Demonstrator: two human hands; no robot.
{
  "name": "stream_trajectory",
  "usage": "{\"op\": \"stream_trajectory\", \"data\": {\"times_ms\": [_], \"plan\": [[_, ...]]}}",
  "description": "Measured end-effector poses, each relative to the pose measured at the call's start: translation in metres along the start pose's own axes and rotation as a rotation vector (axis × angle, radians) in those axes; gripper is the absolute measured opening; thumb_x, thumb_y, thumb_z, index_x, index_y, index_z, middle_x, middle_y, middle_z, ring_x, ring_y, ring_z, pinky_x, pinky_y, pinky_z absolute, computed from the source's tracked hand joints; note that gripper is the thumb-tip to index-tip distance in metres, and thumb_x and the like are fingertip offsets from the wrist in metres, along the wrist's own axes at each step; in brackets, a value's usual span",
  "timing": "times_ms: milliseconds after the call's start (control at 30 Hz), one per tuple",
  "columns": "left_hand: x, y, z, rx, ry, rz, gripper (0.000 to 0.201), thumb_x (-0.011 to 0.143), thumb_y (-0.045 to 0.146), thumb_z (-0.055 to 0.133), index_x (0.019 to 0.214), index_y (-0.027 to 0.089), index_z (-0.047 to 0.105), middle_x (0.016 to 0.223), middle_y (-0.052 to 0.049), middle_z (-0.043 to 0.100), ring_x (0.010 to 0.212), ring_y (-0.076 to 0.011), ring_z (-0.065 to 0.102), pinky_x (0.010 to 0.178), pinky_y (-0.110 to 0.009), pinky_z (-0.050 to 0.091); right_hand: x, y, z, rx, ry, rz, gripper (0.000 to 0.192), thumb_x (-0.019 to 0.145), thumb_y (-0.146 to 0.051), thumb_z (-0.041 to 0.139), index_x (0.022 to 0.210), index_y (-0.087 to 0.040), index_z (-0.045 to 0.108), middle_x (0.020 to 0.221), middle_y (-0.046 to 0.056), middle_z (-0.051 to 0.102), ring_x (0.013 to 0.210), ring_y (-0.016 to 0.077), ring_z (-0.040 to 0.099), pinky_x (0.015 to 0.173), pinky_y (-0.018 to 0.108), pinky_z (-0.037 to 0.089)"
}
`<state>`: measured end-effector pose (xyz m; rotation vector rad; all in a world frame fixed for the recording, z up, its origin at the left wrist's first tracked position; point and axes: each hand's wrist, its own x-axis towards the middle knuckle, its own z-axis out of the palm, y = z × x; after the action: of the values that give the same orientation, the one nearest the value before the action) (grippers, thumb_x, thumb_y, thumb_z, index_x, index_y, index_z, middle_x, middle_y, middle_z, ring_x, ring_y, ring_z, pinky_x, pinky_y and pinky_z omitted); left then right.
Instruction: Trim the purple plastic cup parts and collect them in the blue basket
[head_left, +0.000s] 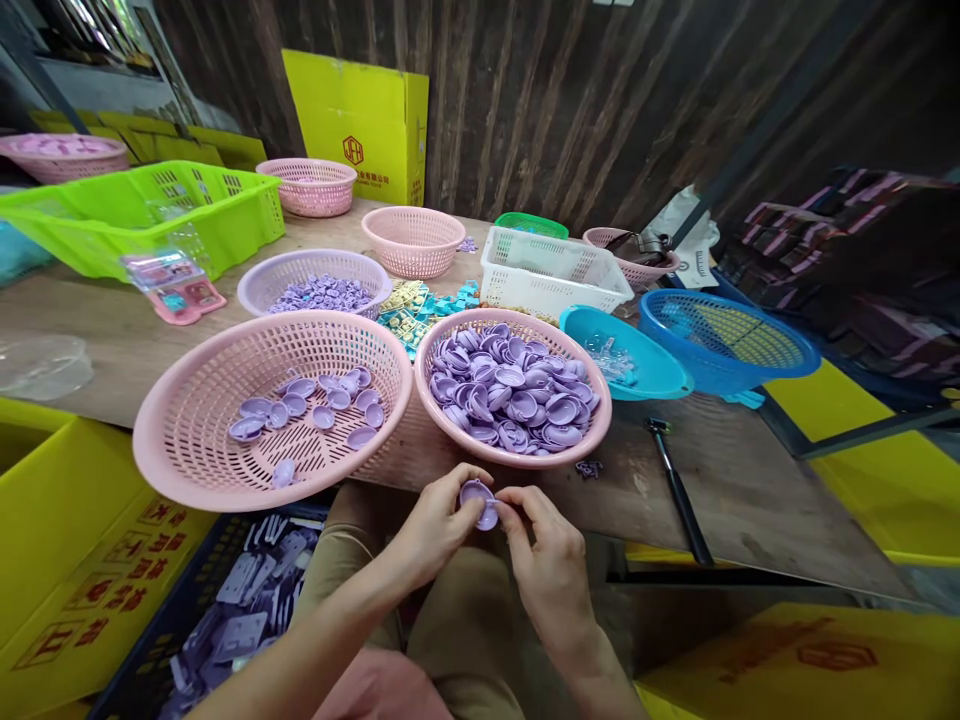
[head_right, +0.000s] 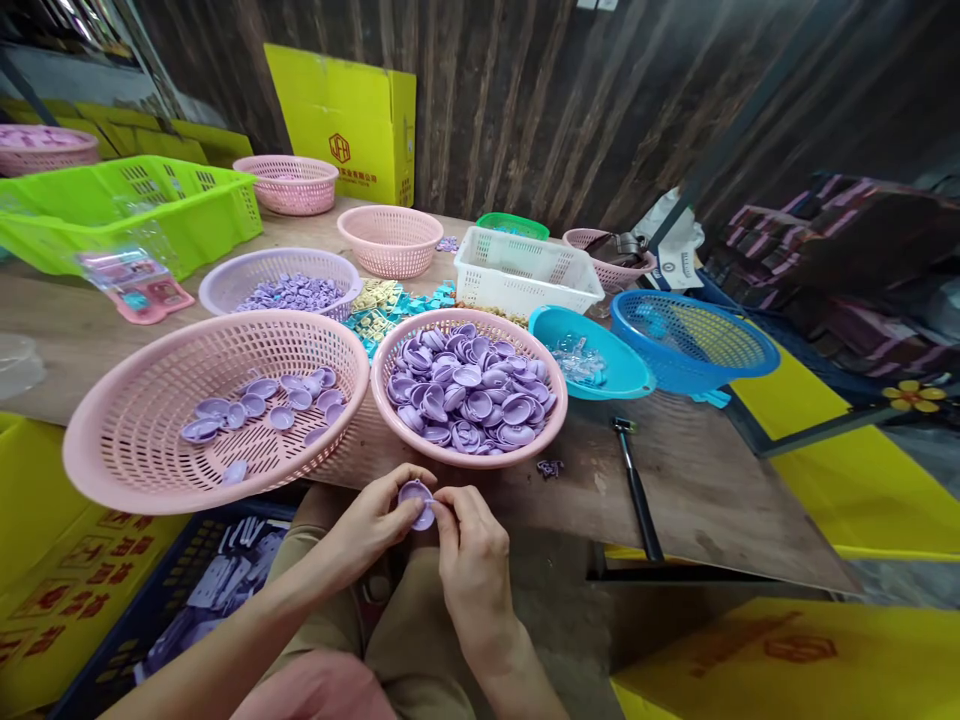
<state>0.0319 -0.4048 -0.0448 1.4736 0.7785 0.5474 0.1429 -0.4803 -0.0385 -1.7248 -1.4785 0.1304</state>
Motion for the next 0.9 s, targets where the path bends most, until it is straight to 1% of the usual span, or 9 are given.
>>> {"op": "stream_trajectory", "data": {"times_ms": [67, 167, 233, 333, 400, 533, 667, 800, 900], "plan": [[0.001, 0.000, -0.001, 0.027, 0.048, 0.028, 0.018, 0.076, 0.022, 0.047, 0.086, 0.012, 0.058, 0.067, 0.000, 0.052, 0.055, -0.0078, 0.042, 0.047, -0.017, 0.033, 0.000, -0.001, -0.001, 0.007, -0.008, 0.018, 0.018, 0.085, -0.022, 0.042, 0.077, -0.018, 0.058, 0.069, 0.002, 0.061, 0.060, 0.0122, 0.057, 0.056, 0.022, 0.045], [-0.001, 0.004, 0.000, 0.089, 0.100, 0.067, 0.021, 0.079, 0.023, 0.044, 0.080, 0.012, 0.062, 0.065, -0.001, 0.056, 0.056, -0.0091, 0.045, 0.048, -0.017, 0.034, 0.001, -0.007, -0.004, 0.014, 0.031, 0.040, 0.016, 0.084, -0.024, 0.045, 0.077, -0.018, 0.059, 0.068, 0.001, 0.062, 0.058, 0.0112, 0.057, 0.054, 0.020, 0.045], [-0.003, 0.007, 0.003, 0.149, 0.116, 0.094, 0.022, 0.080, 0.023, 0.043, 0.082, 0.013, 0.063, 0.063, -0.001, 0.056, 0.054, -0.0091, 0.046, 0.048, -0.017, 0.035, 0.002, -0.011, -0.004, 0.008, 0.065, 0.030, 0.015, 0.084, -0.025, 0.047, 0.077, -0.018, 0.059, 0.068, 0.001, 0.062, 0.059, 0.0108, 0.057, 0.054, 0.020, 0.045], [-0.005, 0.008, 0.006, 0.228, 0.140, 0.141, 0.022, 0.080, 0.017, 0.042, 0.084, 0.015, 0.063, 0.062, 0.000, 0.059, 0.053, -0.0089, 0.048, 0.049, -0.018, 0.036, 0.004, -0.016, -0.001, -0.002, 0.089, 0.013, 0.016, 0.083, -0.025, 0.046, 0.075, -0.018, 0.058, 0.067, 0.001, 0.062, 0.058, 0.0105, 0.057, 0.054, 0.020, 0.045], [-0.006, 0.007, 0.007, 0.279, 0.159, 0.168, 0.022, 0.079, 0.014, 0.042, 0.084, 0.015, 0.063, 0.066, -0.001, 0.062, 0.054, -0.0093, 0.050, 0.052, -0.018, 0.038, 0.005, -0.016, 0.002, -0.004, 0.095, 0.014, 0.016, 0.083, -0.024, 0.046, 0.074, -0.018, 0.058, 0.066, 0.001, 0.062, 0.056, 0.0102, 0.056, 0.053, 0.020, 0.045], [-0.005, 0.005, 0.007, 0.372, 0.185, 0.221, 0.021, 0.080, 0.013, 0.041, 0.079, 0.016, 0.062, 0.072, -0.003, 0.065, 0.059, -0.0117, 0.056, 0.058, -0.020, 0.041, 0.005, -0.015, 0.005, 0.000, 0.098, 0.027, 0.016, 0.082, -0.023, 0.046, 0.073, -0.017, 0.058, 0.065, 0.001, 0.061, 0.056, 0.0102, 0.055, 0.052, 0.019, 0.044], [-0.005, 0.003, 0.008, 0.478, 0.217, 0.281, 0.021, 0.082, 0.013, 0.039, 0.076, 0.016, 0.059, 0.070, -0.003, 0.064, 0.059, -0.0126, 0.058, 0.057, -0.021, 0.042, 0.004, -0.015, 0.008, -0.019, 0.114, 0.035, 0.015, 0.082, -0.023, 0.046, 0.072, -0.018, 0.056, 0.063, 0.000, 0.059, 0.054, 0.0096, 0.053, 0.050, 0.019, 0.043], [-0.005, -0.002, 0.010, 0.646, 0.278, 0.379, 0.021, 0.083, 0.011, 0.036, 0.080, 0.014, 0.056, 0.072, -0.006, 0.063, 0.060, -0.0140, 0.058, 0.057, -0.023, 0.045, 0.003, -0.018, 0.012, -0.071, 0.159, -0.008, 0.015, 0.083, -0.019, 0.044, 0.071, -0.017, 0.053, 0.062, 0.000, 0.055, 0.054, 0.0095, 0.051, 0.052, 0.020, 0.041], [-0.006, -0.007, 0.010, 0.783, 0.311, 0.419, 0.021, 0.083, 0.011, 0.034, 0.083, 0.013, 0.054, 0.072, -0.007, 0.063, 0.062, -0.0151, 0.059, 0.057, -0.025, 0.048, 0.003, -0.018, 0.015, -0.094, 0.151, -0.035, 0.015, 0.083, -0.017, 0.042, 0.071, -0.017, 0.051, 0.062, 0.000, 0.054, 0.056, 0.0103, 0.050, 0.053, 0.021, 0.040]]}}
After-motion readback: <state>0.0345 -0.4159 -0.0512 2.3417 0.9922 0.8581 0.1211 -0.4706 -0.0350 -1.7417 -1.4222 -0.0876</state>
